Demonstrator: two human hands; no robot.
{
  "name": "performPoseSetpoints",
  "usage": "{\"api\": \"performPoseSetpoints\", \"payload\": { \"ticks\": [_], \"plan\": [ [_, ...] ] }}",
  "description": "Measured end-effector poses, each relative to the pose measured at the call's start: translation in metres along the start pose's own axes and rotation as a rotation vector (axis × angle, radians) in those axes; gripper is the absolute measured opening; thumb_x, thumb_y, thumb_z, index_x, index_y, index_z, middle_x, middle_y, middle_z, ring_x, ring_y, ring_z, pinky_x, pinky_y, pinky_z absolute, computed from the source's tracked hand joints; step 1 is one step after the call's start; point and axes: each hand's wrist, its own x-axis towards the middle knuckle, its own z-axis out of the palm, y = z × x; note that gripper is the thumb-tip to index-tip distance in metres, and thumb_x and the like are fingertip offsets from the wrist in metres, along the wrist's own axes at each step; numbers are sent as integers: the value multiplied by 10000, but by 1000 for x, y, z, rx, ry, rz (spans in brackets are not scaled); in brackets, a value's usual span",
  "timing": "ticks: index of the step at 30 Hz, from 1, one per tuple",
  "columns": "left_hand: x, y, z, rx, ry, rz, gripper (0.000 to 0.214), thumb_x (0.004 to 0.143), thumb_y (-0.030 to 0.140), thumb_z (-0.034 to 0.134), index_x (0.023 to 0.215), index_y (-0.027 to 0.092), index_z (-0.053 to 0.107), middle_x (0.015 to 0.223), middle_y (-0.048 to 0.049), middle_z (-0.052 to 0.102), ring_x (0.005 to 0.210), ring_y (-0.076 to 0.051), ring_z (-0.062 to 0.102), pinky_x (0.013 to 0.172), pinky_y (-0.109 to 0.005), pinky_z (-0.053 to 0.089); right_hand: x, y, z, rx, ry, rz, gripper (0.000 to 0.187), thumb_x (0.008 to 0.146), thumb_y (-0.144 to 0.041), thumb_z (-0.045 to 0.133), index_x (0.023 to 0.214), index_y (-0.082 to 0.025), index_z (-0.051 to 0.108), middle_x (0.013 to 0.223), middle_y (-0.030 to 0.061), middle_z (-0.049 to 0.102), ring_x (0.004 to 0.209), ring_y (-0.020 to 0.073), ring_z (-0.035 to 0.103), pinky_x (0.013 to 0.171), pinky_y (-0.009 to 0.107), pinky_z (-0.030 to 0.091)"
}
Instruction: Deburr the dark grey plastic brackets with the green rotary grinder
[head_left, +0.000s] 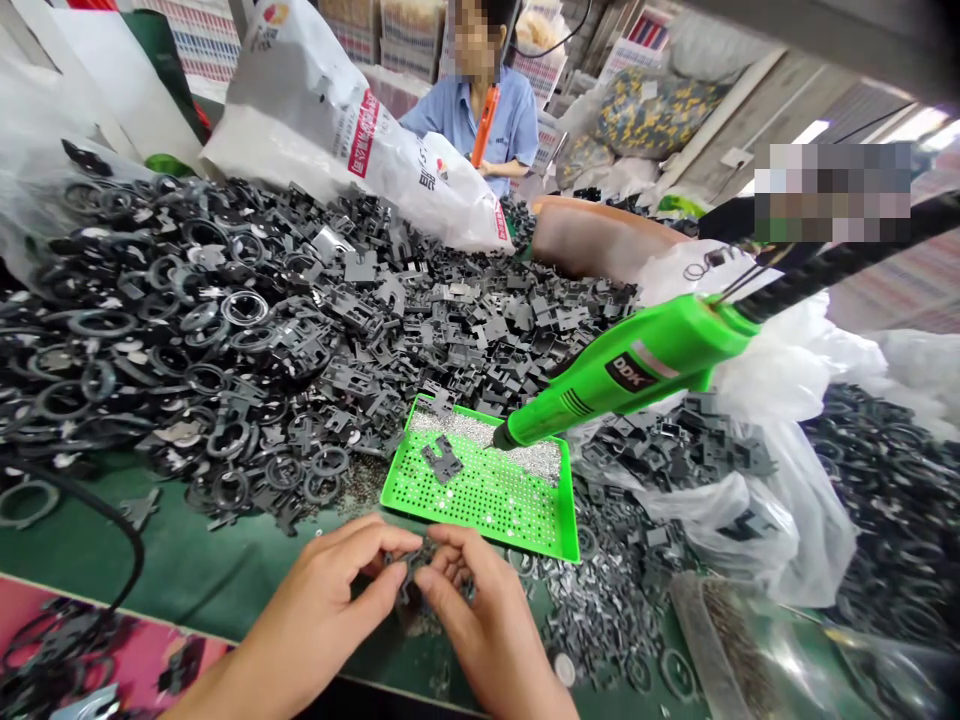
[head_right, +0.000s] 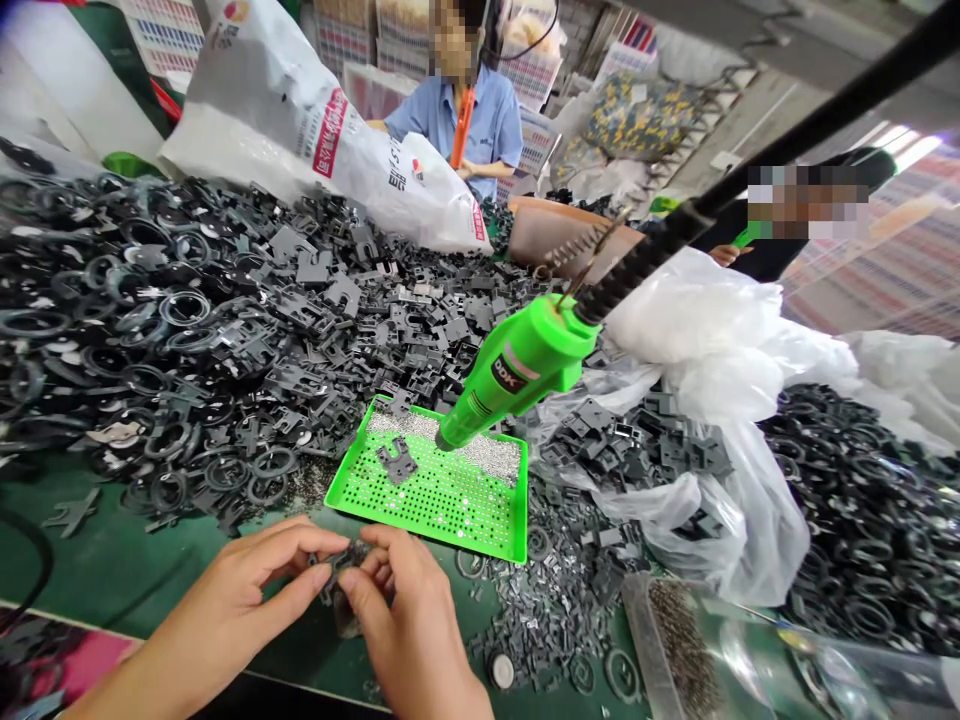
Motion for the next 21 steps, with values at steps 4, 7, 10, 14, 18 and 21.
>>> {"api": "performPoseSetpoints", "payload": {
  "ticks": [4,7,10,14,18,21],
  "plan": [
    [-10,-4,-4,-69,-106,-63,182,834,223,551,988,260,640,767,40,704,614,-114,658,601,-185,538,-8,-4,-12,-18,-125,13,203,889,-349,574,768,-202,645,720,-3,623,676,139,555,631,226,428],
    [-20,-22,-11,27,-41,-43,177,903,286,526,1057,278,612,904,19,699,751,-131,675,699,-208,537,-15,6,-24,-15,9,24,256,884,-413,563,759,-199,629,697,4,609,666,149,551,602,225,425],
    [-25,-42,-16,304,72,52,180,952,282,455,974,264,633,894,-3,651,817,-159,633,743,-250,501,-19,19,-32,37,110,69,308,882,-467,551,750,-197,616,681,10,601,656,154,552,572,220,420],
    [-22,-53,-5,626,-2,169,226,924,280,522,1128,268,617,934,-28,614,821,-202,572,722,-309,451,-21,27,-29,10,123,65,293,880,-453,560,748,-198,621,691,11,608,663,155,549,593,222,415],
    [-19,-53,9,659,-58,103,213,870,184,582,1071,250,608,947,-29,609,852,-232,546,715,-341,413,-21,23,-22,-19,128,48,301,891,-445,539,737,-198,616,684,8,583,661,155,520,606,232,405],
    [-19,-56,9,529,-36,49,36,872,199,572,874,226,595,861,-12,611,808,-217,553,708,-333,420,-23,17,-18,66,167,68,291,873,-450,565,742,-196,619,674,2,558,649,149,497,607,232,396]
  ]
}}
